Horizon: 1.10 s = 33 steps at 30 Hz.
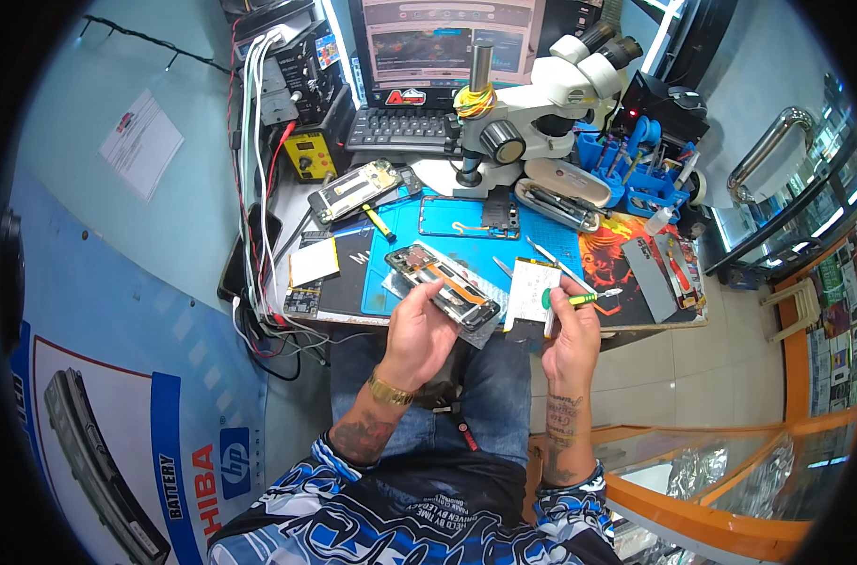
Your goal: The person manipulates a smartphone motherboard and battery on a workbench, connecting ribbon cables and aligning components by hand and with tweezers.
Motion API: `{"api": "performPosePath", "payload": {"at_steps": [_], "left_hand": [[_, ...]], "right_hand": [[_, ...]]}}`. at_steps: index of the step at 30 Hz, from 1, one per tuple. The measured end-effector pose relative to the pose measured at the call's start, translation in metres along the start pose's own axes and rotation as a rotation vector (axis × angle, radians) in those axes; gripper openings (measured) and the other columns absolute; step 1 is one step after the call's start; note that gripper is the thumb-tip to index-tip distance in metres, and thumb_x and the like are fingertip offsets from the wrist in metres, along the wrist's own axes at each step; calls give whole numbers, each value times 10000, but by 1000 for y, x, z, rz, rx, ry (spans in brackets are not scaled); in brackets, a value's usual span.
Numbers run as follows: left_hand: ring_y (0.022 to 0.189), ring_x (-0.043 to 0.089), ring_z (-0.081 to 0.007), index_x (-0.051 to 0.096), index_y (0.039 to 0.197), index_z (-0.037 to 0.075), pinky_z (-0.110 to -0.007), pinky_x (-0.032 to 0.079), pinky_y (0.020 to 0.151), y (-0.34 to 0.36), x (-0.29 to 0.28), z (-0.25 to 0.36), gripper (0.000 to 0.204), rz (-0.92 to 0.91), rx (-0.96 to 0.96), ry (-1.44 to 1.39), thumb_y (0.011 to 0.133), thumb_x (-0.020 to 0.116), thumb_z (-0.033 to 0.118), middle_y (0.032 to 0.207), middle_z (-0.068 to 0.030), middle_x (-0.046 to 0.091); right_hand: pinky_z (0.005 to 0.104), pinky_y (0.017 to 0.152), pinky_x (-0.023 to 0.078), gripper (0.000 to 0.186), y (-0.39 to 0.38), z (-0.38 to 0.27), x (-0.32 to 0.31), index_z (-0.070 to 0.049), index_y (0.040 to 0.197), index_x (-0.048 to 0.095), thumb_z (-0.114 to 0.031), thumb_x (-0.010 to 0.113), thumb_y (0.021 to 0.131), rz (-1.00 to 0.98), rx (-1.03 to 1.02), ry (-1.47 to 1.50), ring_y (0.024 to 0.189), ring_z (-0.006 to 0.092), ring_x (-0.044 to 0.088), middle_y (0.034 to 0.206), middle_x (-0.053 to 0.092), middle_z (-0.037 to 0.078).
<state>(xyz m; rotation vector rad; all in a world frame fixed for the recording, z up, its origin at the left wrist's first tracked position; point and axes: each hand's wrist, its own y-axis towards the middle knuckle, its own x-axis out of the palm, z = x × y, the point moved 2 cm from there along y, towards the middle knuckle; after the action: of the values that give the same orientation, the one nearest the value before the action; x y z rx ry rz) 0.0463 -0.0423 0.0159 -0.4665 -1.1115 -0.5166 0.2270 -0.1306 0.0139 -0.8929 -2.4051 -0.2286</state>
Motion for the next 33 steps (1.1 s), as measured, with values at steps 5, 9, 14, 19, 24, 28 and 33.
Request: {"api": "performPosePath", "payload": {"at_steps": [5, 9, 14, 19, 24, 28, 33], "left_hand": [[1170, 571, -227, 481, 1263, 61, -455, 452, 1022, -13, 15, 6, 248, 29, 61, 62, 1034, 423, 136, 1257, -98, 574], [1156, 570, -231, 437, 1240, 58, -452, 464, 1021, -12, 9, 10, 217, 8, 46, 76, 1024, 416, 65, 1262, -104, 544], [1181, 556, -238, 372, 1356, 48, -419, 446, 1042, -12, 6, 6, 331, -8, 38, 169, 1027, 406, 51, 1273, -105, 537], [1392, 390, -336, 54, 1553, -1, -450, 360, 1127, -55, 13, 10, 687, 197, 64, 345, 1009, 469, 63, 1538, -244, 282], [1417, 357, -324, 54, 1567, 37, -402, 352, 1120, -85, 13, 11, 767, 77, 135, 652, 988, 554, 93, 1574, -253, 229], [1104, 596, -136, 489, 1371, -41, -295, 485, 959, -90, 14, 6, 455, -64, 31, 603, 949, 636, 47, 1234, -105, 622], [982, 624, -101, 620, 1196, -52, -277, 515, 893, -91, -7, 12, 252, 7, 128, 528, 965, 612, 49, 1105, -73, 679]], "right_hand": [[304, 904, 524, 270, 11, 5, -2, 22, 1217, 556, -62, 601, 964, 6, -49, -15, 1019, 166, 639, 1129, 653, 114], [305, 920, 512, 271, 21, 3, 5, 20, 1219, 563, -57, 605, 963, -29, -88, -47, 1035, 169, 633, 1147, 652, 113], [303, 921, 507, 264, 21, -8, 6, 20, 1212, 560, -61, 605, 965, -23, -184, -142, 1022, 163, 633, 1130, 651, 107], [309, 886, 530, 248, 5, -14, -3, 20, 1202, 541, -59, 589, 971, -66, -107, -67, 991, 170, 647, 1102, 655, 117], [283, 827, 536, 231, -31, -1, 8, 14, 1148, 593, -24, 641, 925, -130, 69, -18, 925, 149, 655, 1054, 671, 97], [269, 835, 524, 239, -62, 5, 38, 7, 1133, 628, -15, 676, 900, -268, 202, -79, 934, 129, 644, 1020, 680, 82], [219, 633, 531, 285, -37, -42, 34, -2, 1219, 614, -50, 632, 938, -163, -200, -638, 748, 93, 631, 915, 678, 56]]}}
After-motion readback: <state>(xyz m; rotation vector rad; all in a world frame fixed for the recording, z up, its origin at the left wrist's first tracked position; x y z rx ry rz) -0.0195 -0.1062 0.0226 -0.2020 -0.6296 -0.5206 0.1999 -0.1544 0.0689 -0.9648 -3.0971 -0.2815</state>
